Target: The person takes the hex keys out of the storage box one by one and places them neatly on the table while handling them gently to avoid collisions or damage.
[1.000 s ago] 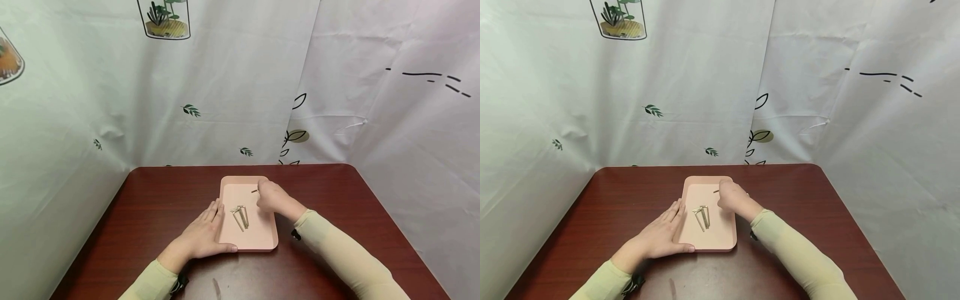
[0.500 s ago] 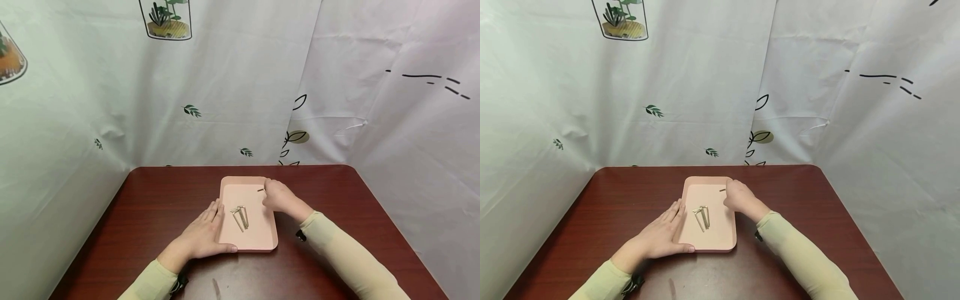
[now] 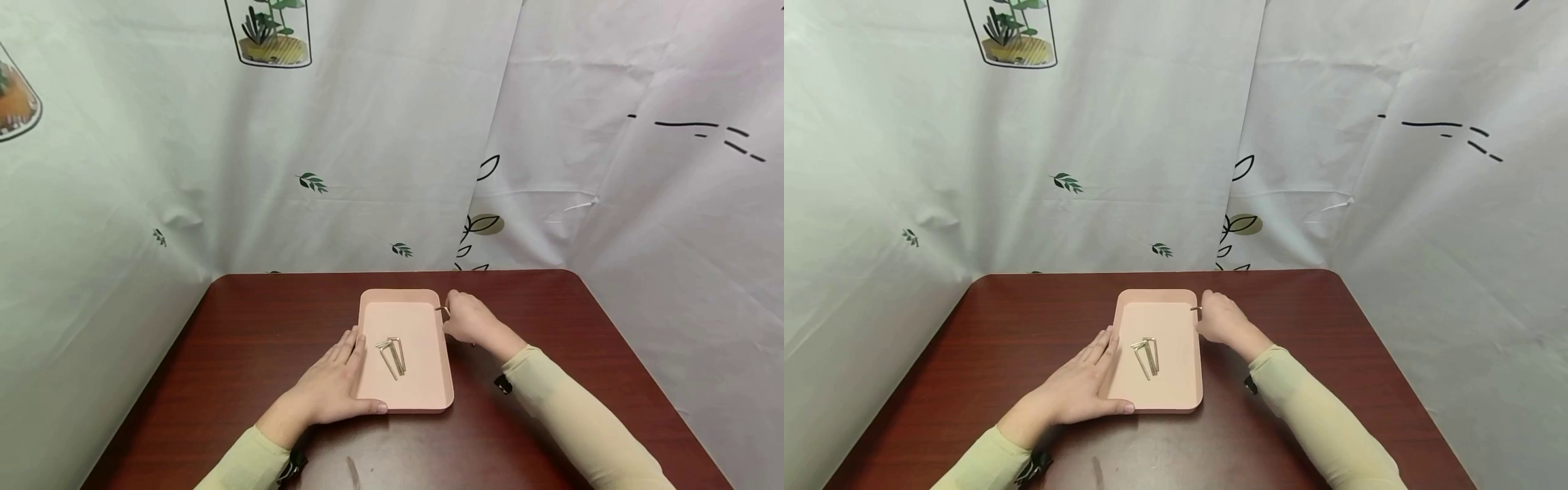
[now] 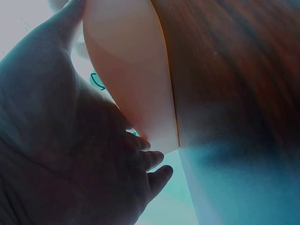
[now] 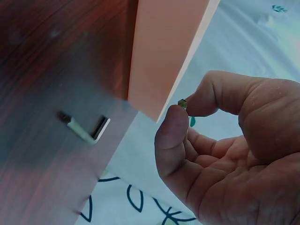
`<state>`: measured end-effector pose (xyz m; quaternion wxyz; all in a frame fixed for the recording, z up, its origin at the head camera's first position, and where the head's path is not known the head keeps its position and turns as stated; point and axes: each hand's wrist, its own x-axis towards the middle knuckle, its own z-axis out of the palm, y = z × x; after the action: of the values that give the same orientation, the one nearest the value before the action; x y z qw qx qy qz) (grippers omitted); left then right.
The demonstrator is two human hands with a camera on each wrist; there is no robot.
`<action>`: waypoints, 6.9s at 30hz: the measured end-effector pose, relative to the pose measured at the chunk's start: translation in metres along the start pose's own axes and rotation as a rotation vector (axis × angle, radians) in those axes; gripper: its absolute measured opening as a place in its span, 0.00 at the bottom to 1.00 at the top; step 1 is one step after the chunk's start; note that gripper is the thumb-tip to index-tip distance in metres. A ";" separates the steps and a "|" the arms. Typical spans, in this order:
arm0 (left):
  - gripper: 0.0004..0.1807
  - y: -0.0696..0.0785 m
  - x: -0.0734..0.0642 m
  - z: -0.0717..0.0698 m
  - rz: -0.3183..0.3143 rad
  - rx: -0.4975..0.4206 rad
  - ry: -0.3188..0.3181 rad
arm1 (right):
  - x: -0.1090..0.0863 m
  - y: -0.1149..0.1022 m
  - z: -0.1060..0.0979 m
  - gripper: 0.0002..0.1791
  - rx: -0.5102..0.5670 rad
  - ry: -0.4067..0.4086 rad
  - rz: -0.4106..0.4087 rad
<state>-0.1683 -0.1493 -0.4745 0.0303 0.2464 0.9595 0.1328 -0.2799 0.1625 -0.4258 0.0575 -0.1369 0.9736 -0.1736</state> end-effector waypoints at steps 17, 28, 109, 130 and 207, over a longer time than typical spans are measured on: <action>0.77 0.000 0.000 -0.001 -0.005 -0.004 -0.010 | -0.003 0.034 -0.001 0.14 -0.007 0.031 0.034; 0.77 0.000 0.000 0.001 -0.004 -0.008 -0.001 | -0.005 0.050 0.001 0.13 -0.014 0.026 0.068; 0.77 -0.001 0.000 -0.001 0.001 -0.009 -0.010 | 0.054 0.150 0.073 0.18 -0.161 0.050 0.055; 0.76 0.000 0.000 -0.001 -0.004 -0.012 -0.016 | 0.048 0.146 0.067 0.23 -0.153 0.025 0.056; 0.78 0.001 0.000 -0.002 -0.005 0.000 -0.013 | -0.012 -0.038 -0.001 0.23 0.048 0.043 -0.062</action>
<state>-0.1676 -0.1485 -0.4727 0.0367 0.2450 0.9599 0.1313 -0.2589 0.1323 -0.4107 0.0341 -0.1620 0.9654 -0.2014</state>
